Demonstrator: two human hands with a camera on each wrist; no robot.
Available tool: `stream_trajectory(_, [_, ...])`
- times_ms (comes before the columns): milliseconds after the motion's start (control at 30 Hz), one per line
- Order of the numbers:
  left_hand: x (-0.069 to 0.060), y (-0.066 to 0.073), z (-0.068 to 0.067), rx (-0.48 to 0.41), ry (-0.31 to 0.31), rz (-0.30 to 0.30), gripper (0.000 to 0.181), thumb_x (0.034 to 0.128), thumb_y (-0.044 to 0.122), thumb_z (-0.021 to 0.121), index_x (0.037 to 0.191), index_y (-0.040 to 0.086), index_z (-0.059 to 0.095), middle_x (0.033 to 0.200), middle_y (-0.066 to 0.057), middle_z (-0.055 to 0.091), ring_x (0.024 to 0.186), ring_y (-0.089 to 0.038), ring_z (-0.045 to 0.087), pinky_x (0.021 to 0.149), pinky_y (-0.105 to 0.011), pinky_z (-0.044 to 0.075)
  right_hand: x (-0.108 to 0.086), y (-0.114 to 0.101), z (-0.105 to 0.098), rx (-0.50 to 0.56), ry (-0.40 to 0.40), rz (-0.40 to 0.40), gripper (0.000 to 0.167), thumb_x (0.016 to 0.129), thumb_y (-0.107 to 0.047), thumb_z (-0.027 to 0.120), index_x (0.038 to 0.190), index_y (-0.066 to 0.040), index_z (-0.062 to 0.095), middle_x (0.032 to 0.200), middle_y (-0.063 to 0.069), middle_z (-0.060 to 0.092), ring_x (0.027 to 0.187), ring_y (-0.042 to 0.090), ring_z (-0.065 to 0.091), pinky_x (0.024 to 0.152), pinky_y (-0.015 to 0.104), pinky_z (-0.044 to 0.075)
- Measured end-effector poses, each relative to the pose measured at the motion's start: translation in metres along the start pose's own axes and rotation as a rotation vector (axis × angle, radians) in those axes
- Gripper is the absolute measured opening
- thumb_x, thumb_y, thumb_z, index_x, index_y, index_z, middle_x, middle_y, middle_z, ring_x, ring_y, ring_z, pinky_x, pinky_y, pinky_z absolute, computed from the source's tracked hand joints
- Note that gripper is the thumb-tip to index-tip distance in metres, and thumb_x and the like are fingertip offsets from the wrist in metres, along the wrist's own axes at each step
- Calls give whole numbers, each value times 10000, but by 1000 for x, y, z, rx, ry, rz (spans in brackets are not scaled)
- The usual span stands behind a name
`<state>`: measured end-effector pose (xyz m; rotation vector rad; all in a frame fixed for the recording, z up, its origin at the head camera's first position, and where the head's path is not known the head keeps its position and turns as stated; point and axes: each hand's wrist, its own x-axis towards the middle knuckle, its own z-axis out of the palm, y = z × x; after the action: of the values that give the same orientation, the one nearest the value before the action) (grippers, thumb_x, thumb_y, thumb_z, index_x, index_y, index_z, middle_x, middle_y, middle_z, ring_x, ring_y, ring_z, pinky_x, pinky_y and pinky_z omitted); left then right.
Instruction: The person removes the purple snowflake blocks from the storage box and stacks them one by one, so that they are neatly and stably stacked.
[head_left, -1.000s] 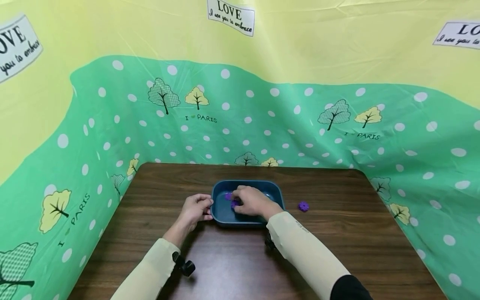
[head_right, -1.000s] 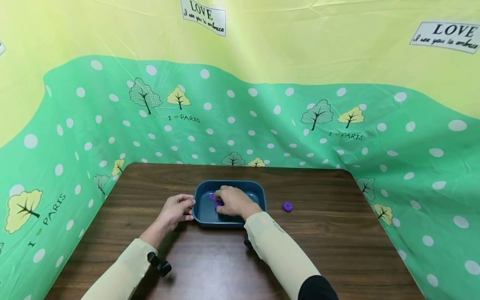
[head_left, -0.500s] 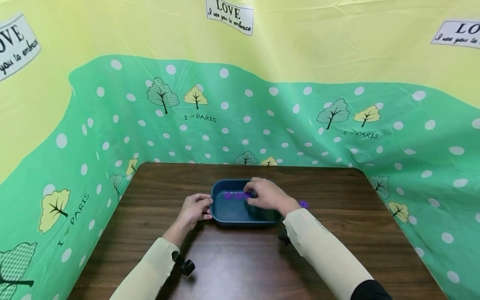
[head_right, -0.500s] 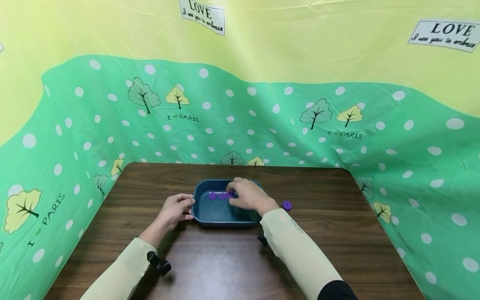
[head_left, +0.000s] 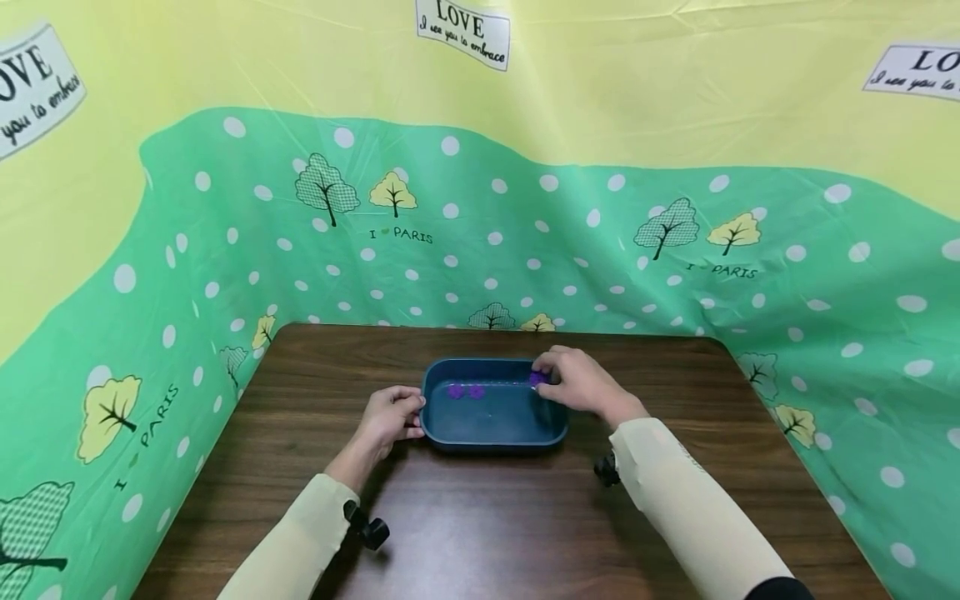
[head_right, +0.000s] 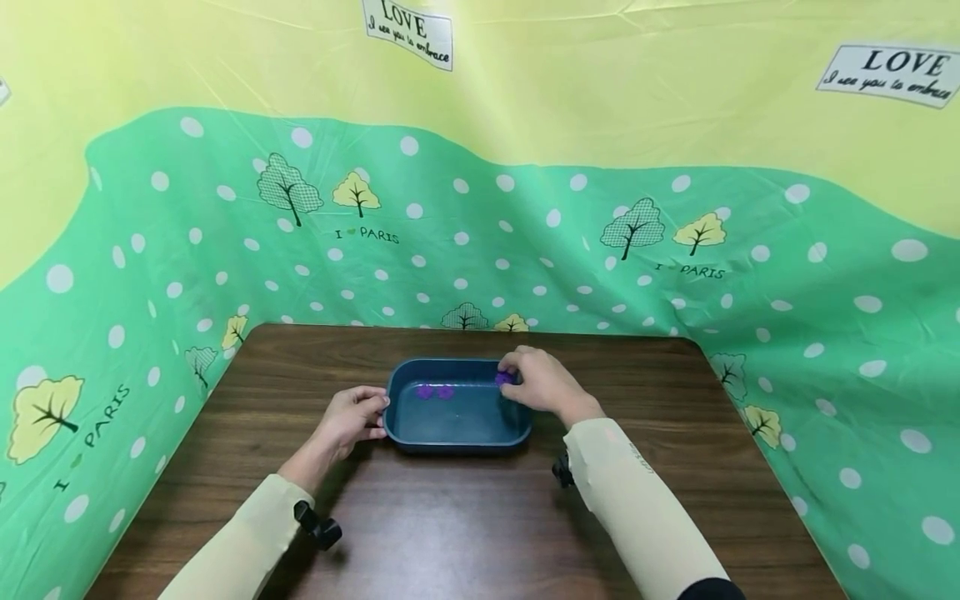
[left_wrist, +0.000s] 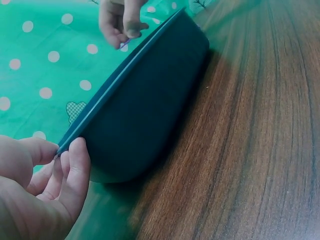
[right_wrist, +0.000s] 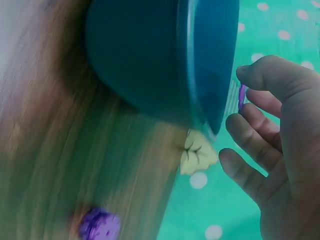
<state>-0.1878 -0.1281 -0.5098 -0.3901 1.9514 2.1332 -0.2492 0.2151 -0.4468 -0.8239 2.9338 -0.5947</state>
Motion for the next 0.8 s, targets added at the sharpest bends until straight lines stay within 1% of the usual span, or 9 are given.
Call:
stream_trajectory(200, [1,-1,1,-6,-2,2,332,962,38,642,1274,-73,612,843,-94,617,619,-135,586,556,-283,607,-13,21,-3,12,38,13,247,876,-204,795,1100,-118,740,1022,12,675,893,189,640,796,395,594])
stream_trajectory(333, [2,-1,1,-9,-2,6,325,961,30,639,1269,-71,615,835,-85,613,617,-131,584,555,-277,603,-23,33,-5,14,49,40,243,882,-193,787,1104,-105,741,1034,25,682,909,183,643,802,405,598])
stream_trajectory(467, [1,-1,1,-3,0,8,330,964,34,638,1274,-76,611,844,-94,618,619,-136,586,555,-281,606,-34,45,-5,21,50,89,259,888,-208,782,1116,-93,737,1052,50,686,927,195,639,815,419,596])
stream_trajectory(667, [0,0,1,6,7,5,340,961,47,645,1283,-62,617,856,-101,625,627,-142,589,567,-288,613,-49,64,-2,10,51,132,270,885,-202,785,1119,-76,732,1055,69,678,933,225,636,812,446,592])
stream_trajectory(800, [0,-1,1,11,6,9,340,963,50,644,1285,-58,618,866,-109,628,629,-140,589,569,-287,614,-58,74,-1,-1,35,158,268,883,-198,788,1111,-69,732,1047,75,683,923,226,635,813,450,587])
